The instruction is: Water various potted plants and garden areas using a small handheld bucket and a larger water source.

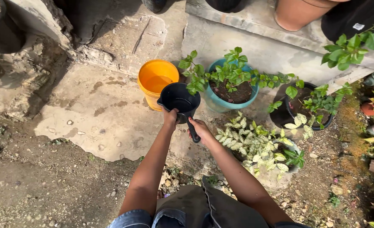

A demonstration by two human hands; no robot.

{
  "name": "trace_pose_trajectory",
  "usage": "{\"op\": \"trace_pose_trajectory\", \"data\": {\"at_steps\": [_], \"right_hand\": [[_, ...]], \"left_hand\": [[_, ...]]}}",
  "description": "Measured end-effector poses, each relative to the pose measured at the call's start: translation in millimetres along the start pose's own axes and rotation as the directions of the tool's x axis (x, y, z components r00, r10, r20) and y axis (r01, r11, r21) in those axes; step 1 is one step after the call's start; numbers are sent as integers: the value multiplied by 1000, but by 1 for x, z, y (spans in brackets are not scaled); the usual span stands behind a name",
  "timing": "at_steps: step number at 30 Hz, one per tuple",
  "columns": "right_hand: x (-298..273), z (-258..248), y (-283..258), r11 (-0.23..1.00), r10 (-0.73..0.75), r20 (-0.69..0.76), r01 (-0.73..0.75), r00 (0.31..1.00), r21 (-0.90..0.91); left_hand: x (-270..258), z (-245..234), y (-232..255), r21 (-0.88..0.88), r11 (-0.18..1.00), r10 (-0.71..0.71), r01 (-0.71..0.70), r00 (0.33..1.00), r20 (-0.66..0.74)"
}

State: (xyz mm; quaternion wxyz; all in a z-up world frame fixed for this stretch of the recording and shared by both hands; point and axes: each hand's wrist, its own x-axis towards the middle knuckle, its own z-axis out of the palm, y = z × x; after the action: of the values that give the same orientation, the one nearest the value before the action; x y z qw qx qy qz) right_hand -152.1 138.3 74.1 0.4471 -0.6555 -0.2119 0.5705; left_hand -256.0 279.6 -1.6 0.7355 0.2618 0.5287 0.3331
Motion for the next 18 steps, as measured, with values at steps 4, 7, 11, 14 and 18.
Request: {"op": "trace_pose_trajectory", "data": {"at_steps": [4,7,11,14,18], "right_hand": [[21,41,-6,992,-32,37,27,999,121],[14,77,-18,993,23,52,-29,998,116],[21,112,-32,986,70,95,-83,993,144],[37,121,-27,983,63,111,-80,992,164],[60,126,-28,968,124,104,-144,987,207]], "left_hand": [[2,-30,37,100,993,60,-55,997,-44],[10,-60,47,110,990,94,-89,995,-40],[18,-89,66,87,986,142,-144,989,33],[10,-100,82,94,984,149,-151,989,28],[4,-104,97,133,982,134,-137,991,30]]}}
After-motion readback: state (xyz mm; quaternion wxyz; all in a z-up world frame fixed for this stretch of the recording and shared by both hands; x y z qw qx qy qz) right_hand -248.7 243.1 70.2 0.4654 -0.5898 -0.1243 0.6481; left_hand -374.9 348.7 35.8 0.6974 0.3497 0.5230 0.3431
